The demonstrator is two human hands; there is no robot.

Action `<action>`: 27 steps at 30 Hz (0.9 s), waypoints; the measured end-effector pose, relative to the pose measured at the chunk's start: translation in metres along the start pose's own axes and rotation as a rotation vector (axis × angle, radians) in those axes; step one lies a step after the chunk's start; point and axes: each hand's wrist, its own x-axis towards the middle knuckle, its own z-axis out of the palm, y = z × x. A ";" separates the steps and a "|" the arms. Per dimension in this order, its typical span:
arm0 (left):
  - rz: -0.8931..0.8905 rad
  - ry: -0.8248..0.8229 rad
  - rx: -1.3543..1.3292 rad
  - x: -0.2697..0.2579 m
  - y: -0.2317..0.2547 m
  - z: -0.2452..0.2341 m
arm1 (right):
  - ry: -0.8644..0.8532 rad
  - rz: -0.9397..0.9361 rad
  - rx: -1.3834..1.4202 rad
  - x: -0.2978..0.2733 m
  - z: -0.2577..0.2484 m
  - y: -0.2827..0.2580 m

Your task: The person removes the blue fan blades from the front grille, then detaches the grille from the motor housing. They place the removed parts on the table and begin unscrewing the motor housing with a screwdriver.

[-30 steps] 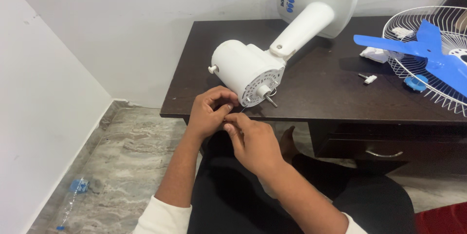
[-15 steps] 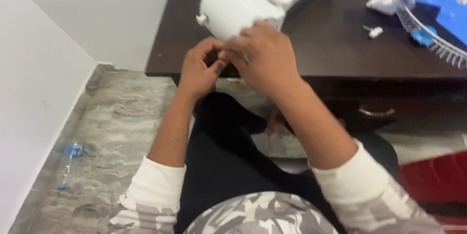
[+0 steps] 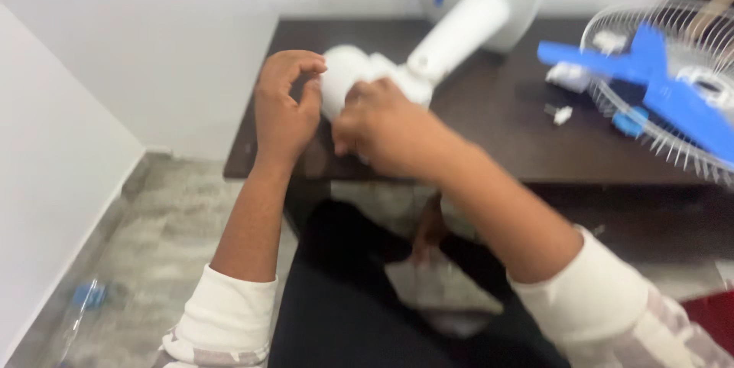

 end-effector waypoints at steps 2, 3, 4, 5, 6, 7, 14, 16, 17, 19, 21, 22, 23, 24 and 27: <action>0.121 -0.012 0.008 0.032 -0.007 0.018 | -0.061 0.057 0.014 0.004 -0.002 0.000; 0.144 -0.064 0.021 0.041 -0.008 0.028 | -0.093 0.091 0.036 0.004 -0.002 -0.002; 0.166 -0.117 0.036 0.051 -0.007 0.041 | -0.104 0.107 0.031 0.005 -0.002 -0.003; 0.183 -0.171 0.052 0.056 -0.008 0.050 | -0.118 0.123 0.031 0.008 -0.002 -0.004; 0.042 -0.275 0.022 0.061 -0.008 0.057 | -0.132 0.139 0.032 0.011 -0.002 -0.003; -0.102 -0.383 -0.008 0.063 -0.010 0.062 | -0.155 0.142 0.011 0.015 -0.002 -0.001; -0.377 -0.664 -0.032 0.075 -0.010 0.064 | -0.236 0.272 -0.006 0.028 0.000 0.004; -0.340 -0.655 -0.027 0.078 -0.011 0.065 | -0.277 0.237 -0.038 0.027 0.000 -0.001; -0.326 -0.648 -0.024 0.077 -0.012 0.065 | -0.316 0.216 -0.055 0.026 0.000 -0.004; -0.319 -0.657 -0.057 0.076 -0.015 0.065 | -0.356 0.163 -0.081 0.025 -0.002 -0.006; -0.319 -0.672 -0.060 0.075 -0.018 0.068 | -0.359 0.106 -0.101 0.022 -0.004 -0.004; -0.321 -0.683 -0.047 0.077 -0.019 0.070 | -0.347 0.084 -0.075 0.020 -0.005 -0.004; -0.325 -0.691 -0.034 0.078 -0.020 0.071 | -0.336 0.060 -0.050 0.018 -0.006 -0.003; -0.272 -0.672 -0.045 0.081 -0.021 0.072 | -0.325 0.035 -0.025 0.018 -0.006 -0.002; -0.237 -0.653 -0.078 0.080 -0.020 0.070 | -0.336 -0.026 -0.056 0.010 -0.006 -0.003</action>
